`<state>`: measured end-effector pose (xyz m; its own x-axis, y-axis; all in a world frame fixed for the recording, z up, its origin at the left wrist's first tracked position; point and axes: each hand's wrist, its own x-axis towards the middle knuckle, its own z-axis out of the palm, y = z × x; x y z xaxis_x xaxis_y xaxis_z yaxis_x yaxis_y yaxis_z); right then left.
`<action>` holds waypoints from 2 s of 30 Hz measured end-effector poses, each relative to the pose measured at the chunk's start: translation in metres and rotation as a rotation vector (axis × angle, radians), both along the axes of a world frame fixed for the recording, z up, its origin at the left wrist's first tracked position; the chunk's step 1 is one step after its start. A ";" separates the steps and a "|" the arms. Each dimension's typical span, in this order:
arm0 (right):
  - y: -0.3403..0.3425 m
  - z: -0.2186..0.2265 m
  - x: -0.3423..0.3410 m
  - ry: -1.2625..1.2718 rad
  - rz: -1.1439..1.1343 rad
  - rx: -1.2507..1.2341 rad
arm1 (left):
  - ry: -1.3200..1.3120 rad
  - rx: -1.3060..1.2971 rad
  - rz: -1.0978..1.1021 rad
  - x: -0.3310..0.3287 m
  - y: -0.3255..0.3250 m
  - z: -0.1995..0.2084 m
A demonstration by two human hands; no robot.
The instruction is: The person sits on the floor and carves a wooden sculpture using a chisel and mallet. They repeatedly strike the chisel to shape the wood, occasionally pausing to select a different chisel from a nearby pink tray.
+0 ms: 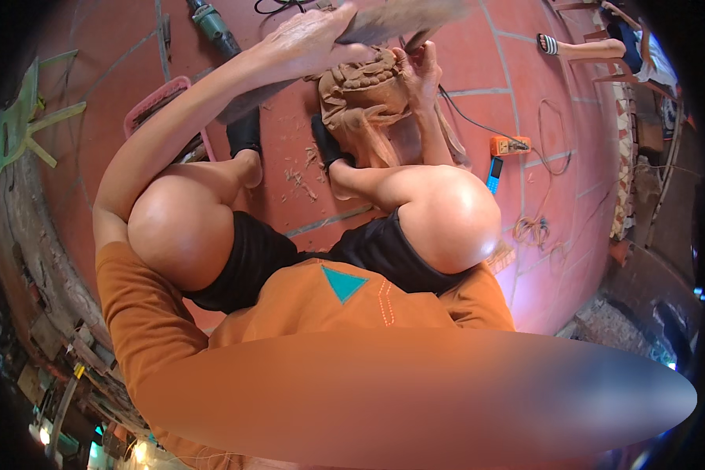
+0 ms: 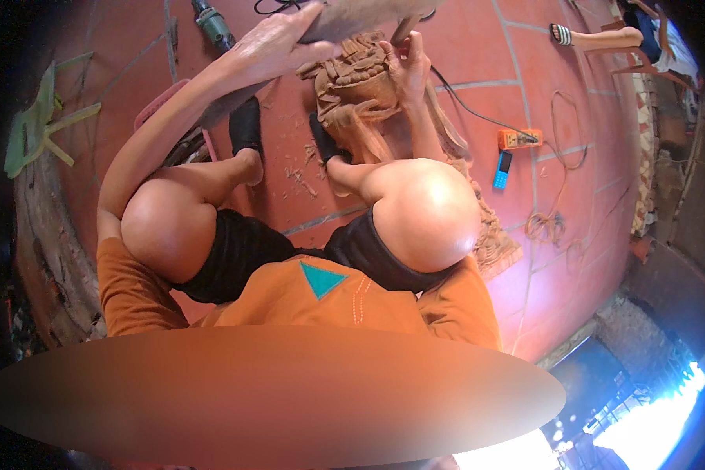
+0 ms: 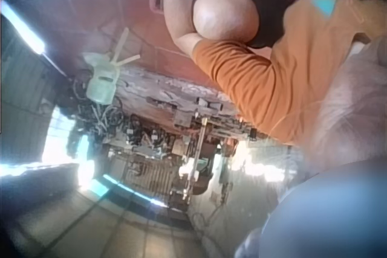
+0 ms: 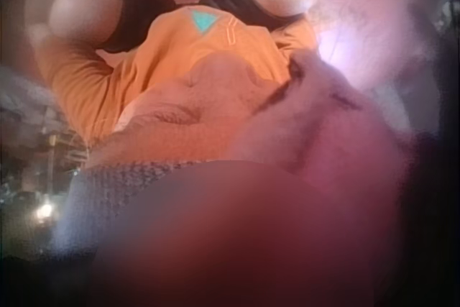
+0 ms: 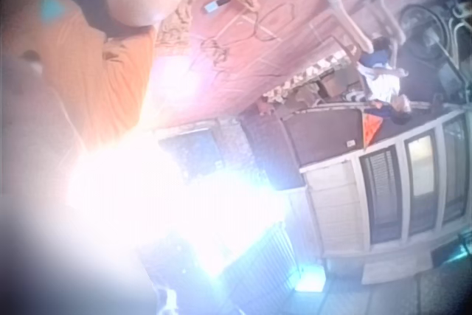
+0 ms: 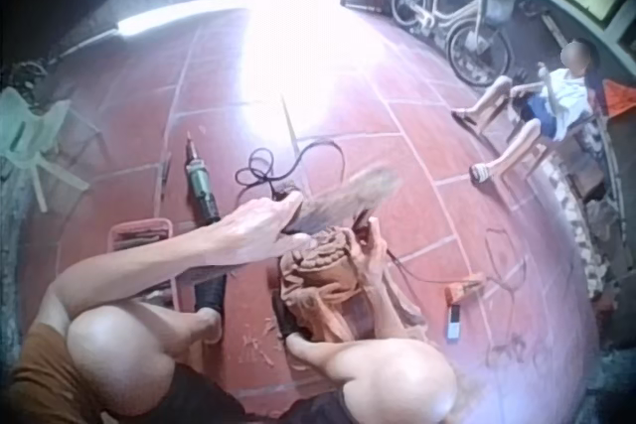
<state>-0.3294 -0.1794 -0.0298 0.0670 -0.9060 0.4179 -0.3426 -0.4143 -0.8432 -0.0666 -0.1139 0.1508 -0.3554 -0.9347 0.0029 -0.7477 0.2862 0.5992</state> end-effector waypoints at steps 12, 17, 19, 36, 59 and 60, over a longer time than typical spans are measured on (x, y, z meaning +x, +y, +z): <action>0.018 0.020 -0.014 -0.518 0.122 0.387 | 0.171 0.334 0.114 0.026 0.009 0.021; 0.010 0.031 -0.010 -0.266 0.193 0.374 | 0.158 0.271 0.062 0.024 0.012 0.023; 0.010 0.032 -0.010 -0.232 0.267 0.330 | 0.156 0.260 0.043 0.024 0.013 0.022; 0.012 0.038 -0.008 0.108 0.301 0.165 | 0.258 0.043 0.016 0.015 0.019 0.044; 0.014 0.016 -0.009 0.319 0.221 0.016 | -0.011 -0.044 -0.074 0.013 0.021 0.004; 0.014 0.017 -0.008 0.300 0.230 0.026 | 0.006 -0.038 -0.087 0.013 0.022 0.005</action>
<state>-0.3378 -0.1656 -0.0124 0.3862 -0.8629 0.3261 -0.4766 -0.4893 -0.7304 -0.0531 -0.0920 0.1562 -0.4348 -0.8997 0.0400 -0.7157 0.3721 0.5910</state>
